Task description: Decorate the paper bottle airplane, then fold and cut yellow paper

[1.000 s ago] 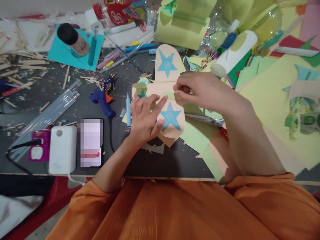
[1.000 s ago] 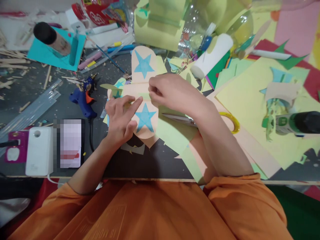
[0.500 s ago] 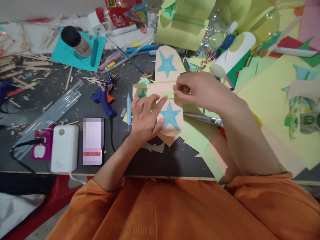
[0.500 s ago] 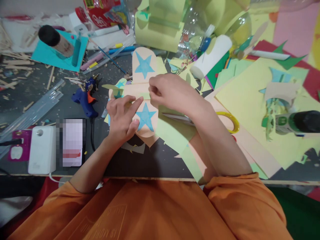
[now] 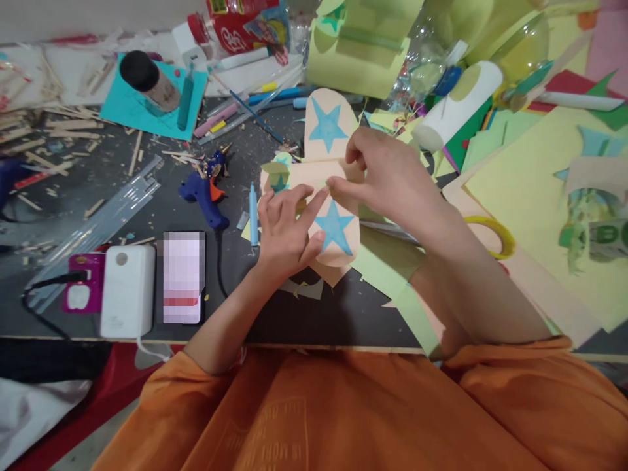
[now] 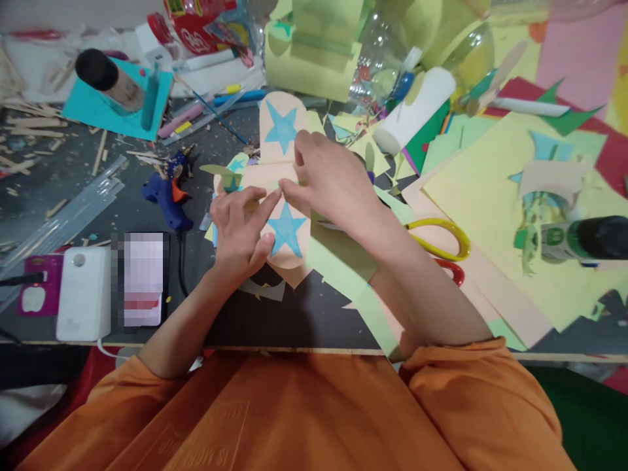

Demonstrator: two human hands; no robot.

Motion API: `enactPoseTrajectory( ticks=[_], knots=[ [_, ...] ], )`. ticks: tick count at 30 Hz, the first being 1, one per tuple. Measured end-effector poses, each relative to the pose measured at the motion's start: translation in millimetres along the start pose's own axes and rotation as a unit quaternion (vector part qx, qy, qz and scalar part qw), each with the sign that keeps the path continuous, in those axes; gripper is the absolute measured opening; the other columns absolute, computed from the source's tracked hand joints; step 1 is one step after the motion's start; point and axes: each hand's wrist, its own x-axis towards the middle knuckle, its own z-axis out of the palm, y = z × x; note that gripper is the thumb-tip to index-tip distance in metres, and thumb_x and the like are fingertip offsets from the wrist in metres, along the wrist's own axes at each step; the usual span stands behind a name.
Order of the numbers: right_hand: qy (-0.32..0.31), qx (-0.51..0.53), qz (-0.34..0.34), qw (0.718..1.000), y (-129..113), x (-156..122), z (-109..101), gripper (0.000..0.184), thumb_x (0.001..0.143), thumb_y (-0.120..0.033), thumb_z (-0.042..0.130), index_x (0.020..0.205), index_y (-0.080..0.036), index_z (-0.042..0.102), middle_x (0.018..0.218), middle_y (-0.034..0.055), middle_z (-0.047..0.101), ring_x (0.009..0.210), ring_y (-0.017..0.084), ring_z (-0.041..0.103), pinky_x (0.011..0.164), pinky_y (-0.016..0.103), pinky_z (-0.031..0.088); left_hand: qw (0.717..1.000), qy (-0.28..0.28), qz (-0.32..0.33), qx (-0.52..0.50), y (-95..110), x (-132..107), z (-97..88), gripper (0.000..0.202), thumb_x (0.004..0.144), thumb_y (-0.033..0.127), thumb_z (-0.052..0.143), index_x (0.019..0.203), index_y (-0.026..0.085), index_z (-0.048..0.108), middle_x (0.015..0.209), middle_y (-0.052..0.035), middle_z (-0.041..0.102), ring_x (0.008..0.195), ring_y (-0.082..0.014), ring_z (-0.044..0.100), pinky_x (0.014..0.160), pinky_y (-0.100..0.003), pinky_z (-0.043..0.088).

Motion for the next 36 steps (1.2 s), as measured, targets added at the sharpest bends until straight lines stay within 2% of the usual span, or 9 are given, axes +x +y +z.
enactPoseTrajectory(
  ticks=[11, 15, 18, 22, 29, 32, 36],
  knots=[
    [-0.012, 0.009, 0.01, 1.0, 1.3, -0.9, 0.9, 0.025, 0.087, -0.04, 0.069, 0.092, -0.028, 0.047, 0.089, 0.007, 0.061, 0.089, 0.032, 0.063, 0.072, 0.041, 0.046, 1.0, -0.02, -0.015, -0.008, 1.3, -0.3, 0.1, 0.072, 0.106, 0.056, 0.01, 0.152, 0.024, 0.055, 0.142, -0.0112, 0.063, 0.128, -0.0276, 0.053, 0.124, -0.045, 0.023],
    [-0.006, 0.004, 0.005, 1.0, 4.4, 0.3, 2.3, 0.025, 0.086, -0.038, 0.07, 0.093, -0.028, 0.048, 0.09, 0.0068, 0.062, 0.088, 0.032, 0.063, 0.073, 0.042, 0.047, 1.0, -0.003, -0.01, -0.007, 1.4, -0.2, 1.1, 0.069, 0.107, 0.053, 0.011, 0.151, 0.024, 0.056, 0.14, -0.011, 0.064, 0.127, -0.0273, 0.055, 0.124, -0.045, 0.024],
    [-0.014, 0.008, 0.003, 1.0, 2.4, -0.1, -1.8, 0.025, 0.085, -0.033, 0.07, 0.091, -0.028, 0.047, 0.09, 0.0059, 0.063, 0.087, 0.031, 0.063, 0.074, 0.042, 0.048, 1.0, -0.001, -0.015, -0.013, 0.3, -0.5, 1.9, 0.07, 0.106, 0.054, 0.011, 0.15, 0.025, 0.058, 0.14, -0.0113, 0.065, 0.128, -0.0284, 0.054, 0.124, -0.045, 0.024],
    [-0.049, 0.009, 0.027, 0.998, -6.0, -1.7, -13.4, 0.026, 0.084, -0.02, 0.066, 0.087, -0.027, 0.042, 0.086, 0.004, 0.061, 0.08, 0.026, 0.06, 0.075, 0.04, 0.045, 0.999, -0.031, -0.036, -0.014, -1.2, -0.9, 2.1, 0.069, 0.105, 0.058, 0.013, 0.151, 0.03, 0.056, 0.142, -0.0104, 0.063, 0.131, -0.0299, 0.053, 0.124, -0.046, 0.025],
    [-0.071, 0.048, 0.033, 0.996, -6.1, -2.6, -22.8, 0.028, 0.081, -0.007, 0.06, 0.086, -0.027, 0.04, 0.083, 0.0011, 0.062, 0.075, 0.021, 0.057, 0.073, 0.037, 0.043, 1.0, 0.01, -0.02, -0.012, 1.0, -0.7, 3.0, 0.068, 0.106, 0.053, 0.012, 0.149, 0.028, 0.059, 0.137, -0.0102, 0.066, 0.128, -0.0284, 0.055, 0.125, -0.044, 0.023],
    [-0.046, 0.043, 0.043, 0.997, -6.3, -2.3, -16.9, 0.023, 0.084, -0.016, 0.061, 0.086, -0.027, 0.04, 0.079, 0.0012, 0.061, 0.074, 0.022, 0.058, 0.073, 0.038, 0.045, 0.999, -0.011, -0.03, -0.008, 2.2, -0.3, 2.1, 0.07, 0.106, 0.054, 0.01, 0.149, 0.027, 0.058, 0.139, -0.0103, 0.065, 0.131, -0.0286, 0.054, 0.125, -0.045, 0.023],
    [-0.014, 0.024, 0.03, 0.999, -6.5, -1.8, -7.2, 0.029, 0.081, -0.033, 0.072, 0.088, -0.028, 0.044, 0.08, 0.0024, 0.061, 0.082, 0.028, 0.062, 0.075, 0.042, 0.048, 0.998, -0.031, -0.039, -0.027, 1.6, -0.2, 0.1, 0.07, 0.105, 0.057, 0.014, 0.152, 0.027, 0.056, 0.142, -0.0113, 0.063, 0.134, -0.0306, 0.052, 0.126, -0.047, 0.023]
  ],
)
